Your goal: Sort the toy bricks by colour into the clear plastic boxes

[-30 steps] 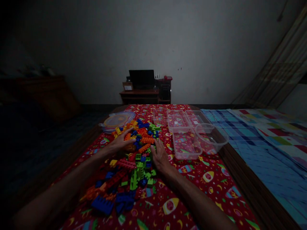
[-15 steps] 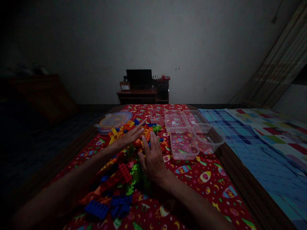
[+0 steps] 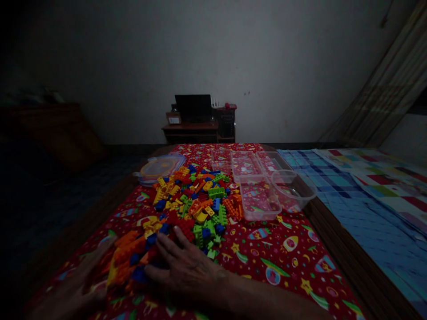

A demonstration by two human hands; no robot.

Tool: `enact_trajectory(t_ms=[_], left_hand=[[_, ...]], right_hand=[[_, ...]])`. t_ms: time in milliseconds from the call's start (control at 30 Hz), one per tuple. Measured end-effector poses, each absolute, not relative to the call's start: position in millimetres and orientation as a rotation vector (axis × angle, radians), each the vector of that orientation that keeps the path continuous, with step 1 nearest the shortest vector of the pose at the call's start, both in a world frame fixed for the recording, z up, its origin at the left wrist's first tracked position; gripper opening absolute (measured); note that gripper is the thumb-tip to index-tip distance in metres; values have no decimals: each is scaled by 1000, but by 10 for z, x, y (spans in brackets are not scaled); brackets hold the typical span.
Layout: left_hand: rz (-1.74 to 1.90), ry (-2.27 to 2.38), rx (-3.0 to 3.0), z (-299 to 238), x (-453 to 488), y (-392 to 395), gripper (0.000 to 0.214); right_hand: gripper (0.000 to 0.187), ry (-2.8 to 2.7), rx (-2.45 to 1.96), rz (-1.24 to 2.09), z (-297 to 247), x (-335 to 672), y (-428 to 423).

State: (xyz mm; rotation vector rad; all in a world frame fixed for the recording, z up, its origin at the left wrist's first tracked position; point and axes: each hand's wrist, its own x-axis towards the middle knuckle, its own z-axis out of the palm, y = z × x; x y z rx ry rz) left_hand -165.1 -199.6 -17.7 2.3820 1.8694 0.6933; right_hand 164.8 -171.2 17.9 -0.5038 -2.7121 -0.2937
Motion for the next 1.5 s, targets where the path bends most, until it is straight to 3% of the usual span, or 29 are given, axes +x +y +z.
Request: enact_trajectory(t_ms=[67,167,433,700,833,1100,1200,1300,1500], left_hand=[[696,1811,2430,-335,-1601,-2148,104],[700,1790,2520,-439,-1397,-2117,110],[820,1503,2655,-309,-913,-1576,86],[917,1355,2612,-22,-484,-999,70],[1035,1330,2580,213,-143,-585,52],[1090,1279,2276,620,392,30,72],[1093,1241,2194,716,340,16,81],[1104,1270,2236,679,75,-170,75],[1012,1586,2289,278,-768,-688,63]], right_hand=[[34,-2690,-600,-312,183,1674,-1634],[27,-2645,-730,-332,224,1737,-1493],[42,-2353,-1072,-220,263,2136,-857],[51,-2156,-1077,41,11,2547,-506],[53,-2130,-1097,92,107,2555,-531],[40,-2228,-836,-51,501,2040,-1139],[35,-2559,-432,-171,429,1763,-1572],[33,-2754,-146,-234,302,1613,-1837],[23,-2742,-530,-356,173,1622,-1615]])
